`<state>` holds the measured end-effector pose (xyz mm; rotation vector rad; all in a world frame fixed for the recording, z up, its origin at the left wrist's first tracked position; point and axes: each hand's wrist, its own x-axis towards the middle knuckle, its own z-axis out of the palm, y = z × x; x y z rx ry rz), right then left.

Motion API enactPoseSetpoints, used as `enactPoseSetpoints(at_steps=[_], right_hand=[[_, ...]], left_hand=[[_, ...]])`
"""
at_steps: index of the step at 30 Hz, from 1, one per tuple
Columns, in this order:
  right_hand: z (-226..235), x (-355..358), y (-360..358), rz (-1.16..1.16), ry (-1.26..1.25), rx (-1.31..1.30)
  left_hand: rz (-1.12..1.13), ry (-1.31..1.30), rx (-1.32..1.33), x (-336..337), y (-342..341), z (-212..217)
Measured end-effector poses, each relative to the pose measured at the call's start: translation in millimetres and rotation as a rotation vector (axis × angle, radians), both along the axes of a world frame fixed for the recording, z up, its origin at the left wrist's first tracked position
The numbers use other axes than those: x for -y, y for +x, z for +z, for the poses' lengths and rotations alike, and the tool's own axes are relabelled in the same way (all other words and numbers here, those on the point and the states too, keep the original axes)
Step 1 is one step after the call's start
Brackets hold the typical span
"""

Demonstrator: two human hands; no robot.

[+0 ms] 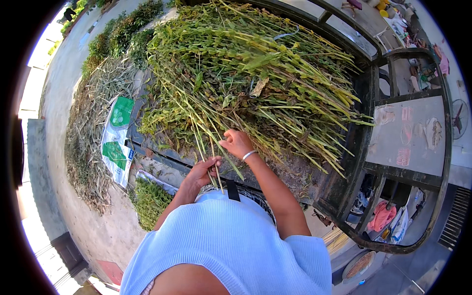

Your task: The person gathers long green plant stalks from a pile on a cart and arranges them into a bundle. They use a white plastic tie to secure the bundle, wrapping it around the stalks and tying a knot. The person repeats this process, handling the stalks and ties by hand.

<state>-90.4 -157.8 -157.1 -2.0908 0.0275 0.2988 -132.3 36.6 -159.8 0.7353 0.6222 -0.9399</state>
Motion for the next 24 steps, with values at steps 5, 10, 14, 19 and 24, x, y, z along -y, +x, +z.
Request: enactPoseSetpoints(at_steps=[5, 10, 14, 19, 24], right_hand=[[-20.0, -63.5, 55.5, 0.093, -0.384, -0.108], [-2.8, -45.3, 51.8, 0.076, -0.076, -0.137], [32.6, -10.2, 23.9, 0.070, 0.639, -0.823], [28.8, 14.5, -23.8, -0.024, 0.696, -0.806], [9.1, 20.8, -29.3, -0.263, 0.434, -0.432]], left_hand=[[-0.007, 0.086, -0.026, 4.5, -3.3, 0.1], [0.178, 0.151, -0.018, 2.0, -15.6, -9.3], [0.253, 0.130, -0.095, 12.3, -14.5, 5.7], [0.316, 0.027, -0.093, 12.6, -17.0, -4.4], [0.302, -0.027, -0.081, 19.7, -18.8, 10.7]])
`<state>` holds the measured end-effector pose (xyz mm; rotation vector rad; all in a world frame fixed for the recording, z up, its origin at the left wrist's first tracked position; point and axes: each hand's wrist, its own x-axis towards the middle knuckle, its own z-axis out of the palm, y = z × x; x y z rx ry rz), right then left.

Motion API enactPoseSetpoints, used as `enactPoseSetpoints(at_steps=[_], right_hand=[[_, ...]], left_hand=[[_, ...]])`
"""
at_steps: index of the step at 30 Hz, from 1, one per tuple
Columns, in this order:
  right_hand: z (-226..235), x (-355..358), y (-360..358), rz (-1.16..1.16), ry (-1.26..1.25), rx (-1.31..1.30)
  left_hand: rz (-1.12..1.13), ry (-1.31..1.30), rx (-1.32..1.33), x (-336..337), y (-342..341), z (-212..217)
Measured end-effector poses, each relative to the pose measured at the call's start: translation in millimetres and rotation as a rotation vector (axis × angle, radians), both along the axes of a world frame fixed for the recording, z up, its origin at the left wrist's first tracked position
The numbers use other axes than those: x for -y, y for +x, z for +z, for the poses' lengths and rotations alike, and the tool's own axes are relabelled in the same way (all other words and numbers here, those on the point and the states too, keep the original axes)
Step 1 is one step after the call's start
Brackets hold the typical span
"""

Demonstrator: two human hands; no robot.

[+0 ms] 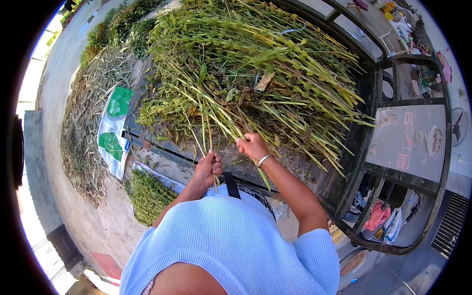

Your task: The person gathers long green plant stalks from a pile on a cart and arranges them into a bundle. They use a white plastic tie to secure the bundle, wrapping it around the stalks and tying a knot. The person repeats this process, handling the stalks and ties by hand.

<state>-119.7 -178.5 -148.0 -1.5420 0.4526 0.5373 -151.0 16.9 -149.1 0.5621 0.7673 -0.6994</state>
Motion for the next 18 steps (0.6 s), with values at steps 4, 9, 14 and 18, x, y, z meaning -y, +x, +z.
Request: enactPoseSetpoints(at_steps=[4, 9, 14, 18], right_hand=[[3.1, -27.5, 11.7, 0.166, -0.759, 0.484], [6.7, -9.0, -0.3, 0.348, 0.051, -0.077], [-1.7, -7.6, -22.1, 0.674, 0.279, -0.183], [9.2, -12.6, -9.2, 0.443, 0.136, -0.095]], left_hand=[[0.031, 0.072, 0.043, 6.1, -4.2, 7.8], [0.138, 0.267, 0.030, -6.0, 2.8, -7.2], [0.007, 0.283, 0.143, 19.4, 6.4, 1.3], [-0.051, 0.284, 0.154, 6.4, 3.0, -10.9]])
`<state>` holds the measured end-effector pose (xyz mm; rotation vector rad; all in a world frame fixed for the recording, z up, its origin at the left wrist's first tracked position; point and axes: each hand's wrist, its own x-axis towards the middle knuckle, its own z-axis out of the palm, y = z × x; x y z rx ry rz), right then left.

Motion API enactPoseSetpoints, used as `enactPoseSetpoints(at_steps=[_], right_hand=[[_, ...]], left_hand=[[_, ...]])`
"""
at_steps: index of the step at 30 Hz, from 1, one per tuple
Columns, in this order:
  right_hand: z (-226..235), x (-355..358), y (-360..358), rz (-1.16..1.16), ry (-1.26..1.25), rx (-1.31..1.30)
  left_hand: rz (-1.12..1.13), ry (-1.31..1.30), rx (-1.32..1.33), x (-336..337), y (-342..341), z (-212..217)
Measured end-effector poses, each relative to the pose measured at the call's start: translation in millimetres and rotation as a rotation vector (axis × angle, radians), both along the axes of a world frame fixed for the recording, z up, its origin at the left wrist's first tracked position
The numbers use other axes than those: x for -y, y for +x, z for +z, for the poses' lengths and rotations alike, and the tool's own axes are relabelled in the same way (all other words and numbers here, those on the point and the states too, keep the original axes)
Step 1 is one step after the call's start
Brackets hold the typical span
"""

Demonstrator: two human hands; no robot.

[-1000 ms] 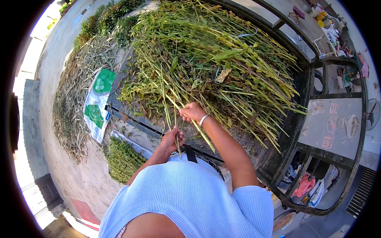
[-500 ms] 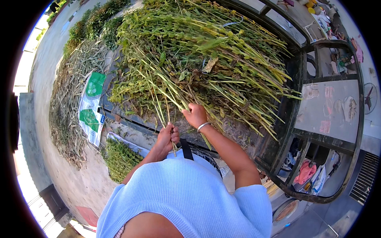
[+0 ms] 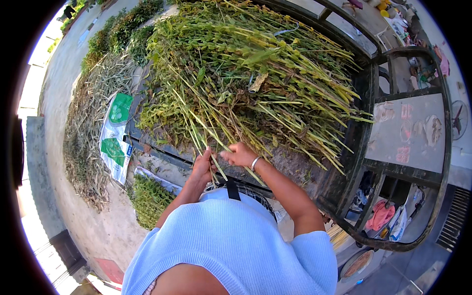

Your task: The person gathers long green plant stalks from a pile on a cart and arranges them into a bundle. They use a white plastic tie to secure the bundle, wrapping it around the stalks and tying a knot. The person repeats this process, handling the stalks and ties by hand.

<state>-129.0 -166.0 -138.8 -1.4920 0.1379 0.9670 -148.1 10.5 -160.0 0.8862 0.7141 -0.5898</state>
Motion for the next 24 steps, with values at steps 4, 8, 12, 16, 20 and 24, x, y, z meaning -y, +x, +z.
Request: enactPoseSetpoints(at_steps=[4, 8, 12, 16, 20, 24], right_hand=[[-22.4, -17.2, 17.5, -0.351, 0.001, 0.216], [-21.0, -68.4, 38.8, -0.110, -0.475, 0.825], [-38.3, -95.1, 55.2, -0.120, -0.406, 0.776], [-95.9, -78.8, 64.2, -0.153, -0.694, 0.641], [-144.5, -96.7, 56.1, -0.263, -0.872, 0.484], [-123.3, -96.6, 42.9, -0.194, -0.529, 0.594]], left_hand=[[0.019, -0.154, 0.035, -0.9, -1.4, -6.6], [-0.017, -0.141, 0.046, -4.9, 0.5, 10.2], [0.056, -0.222, 0.002, -29.8, -3.2, 4.9], [0.129, -0.325, 0.003, -34.6, -1.6, 22.9], [0.095, -0.360, -0.023, -36.7, -0.4, 18.0], [0.099, -0.161, -0.046, -37.3, 0.0, 12.1]])
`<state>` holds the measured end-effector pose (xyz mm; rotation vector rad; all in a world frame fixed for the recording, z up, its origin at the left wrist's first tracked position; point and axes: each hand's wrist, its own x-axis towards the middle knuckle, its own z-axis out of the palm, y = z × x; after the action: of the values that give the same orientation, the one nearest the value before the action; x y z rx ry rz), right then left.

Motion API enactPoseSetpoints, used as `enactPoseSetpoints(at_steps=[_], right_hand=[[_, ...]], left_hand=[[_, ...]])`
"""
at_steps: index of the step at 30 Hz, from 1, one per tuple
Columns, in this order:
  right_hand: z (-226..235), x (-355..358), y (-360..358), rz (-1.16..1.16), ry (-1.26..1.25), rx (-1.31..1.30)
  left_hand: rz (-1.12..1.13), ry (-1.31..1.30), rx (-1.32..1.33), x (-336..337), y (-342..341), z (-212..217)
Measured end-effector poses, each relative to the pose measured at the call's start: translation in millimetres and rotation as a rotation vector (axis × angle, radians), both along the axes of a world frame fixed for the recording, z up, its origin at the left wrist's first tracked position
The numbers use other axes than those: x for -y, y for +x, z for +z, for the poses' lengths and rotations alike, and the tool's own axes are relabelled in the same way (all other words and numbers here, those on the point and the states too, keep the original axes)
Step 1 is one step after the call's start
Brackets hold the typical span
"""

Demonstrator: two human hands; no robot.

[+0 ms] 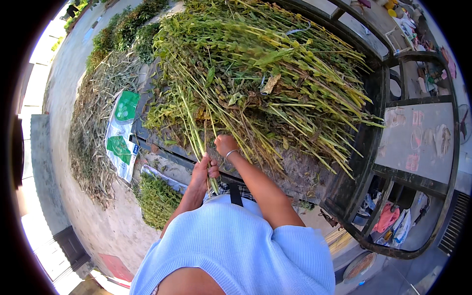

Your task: The person gathers long green plant stalks from a pile on a cart and arranges them into a bundle. They use a white plastic tie to secure the bundle, wrapping it around the stalks and tying a knot. The person repeats this process, handling the stalks and ties by hand.

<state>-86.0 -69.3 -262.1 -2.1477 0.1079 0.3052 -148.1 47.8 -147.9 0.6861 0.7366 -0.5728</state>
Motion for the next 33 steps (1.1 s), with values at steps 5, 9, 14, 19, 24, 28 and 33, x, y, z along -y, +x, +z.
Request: enactPoseSetpoints(at_steps=[5, 9, 14, 19, 24, 28, 33], right_hand=[[93.8, 35.2, -73.8, 0.156, 0.301, -0.098], [128.0, 41.8, -103.7, 0.192, 0.383, -0.134], [41.7, 55.4, -84.0, -0.067, 0.391, -0.139], [-39.9, 67.1, -48.9, -0.219, -0.415, -0.044], [-17.6, 67.2, -24.7, -0.299, -0.371, -0.448], [-23.8, 70.8, -39.3, -0.318, -0.479, -0.221], [-22.9, 75.2, -23.6, -0.060, -0.414, -0.476]], left_hand=[[-0.052, 0.200, -0.026, 2.3, -1.8, -10.0], [-0.274, 0.131, 0.117, 7.3, 5.8, -11.0], [-0.225, 0.054, 0.064, -2.2, 7.0, -12.2], [-0.240, 0.050, -0.021, 0.2, 9.1, 5.0], [-0.214, -0.122, -0.016, -7.9, 10.8, 3.9], [-0.196, -0.078, -0.030, -9.6, 11.6, 4.7], [-0.187, -0.024, -0.079, -9.3, 11.1, 3.6]])
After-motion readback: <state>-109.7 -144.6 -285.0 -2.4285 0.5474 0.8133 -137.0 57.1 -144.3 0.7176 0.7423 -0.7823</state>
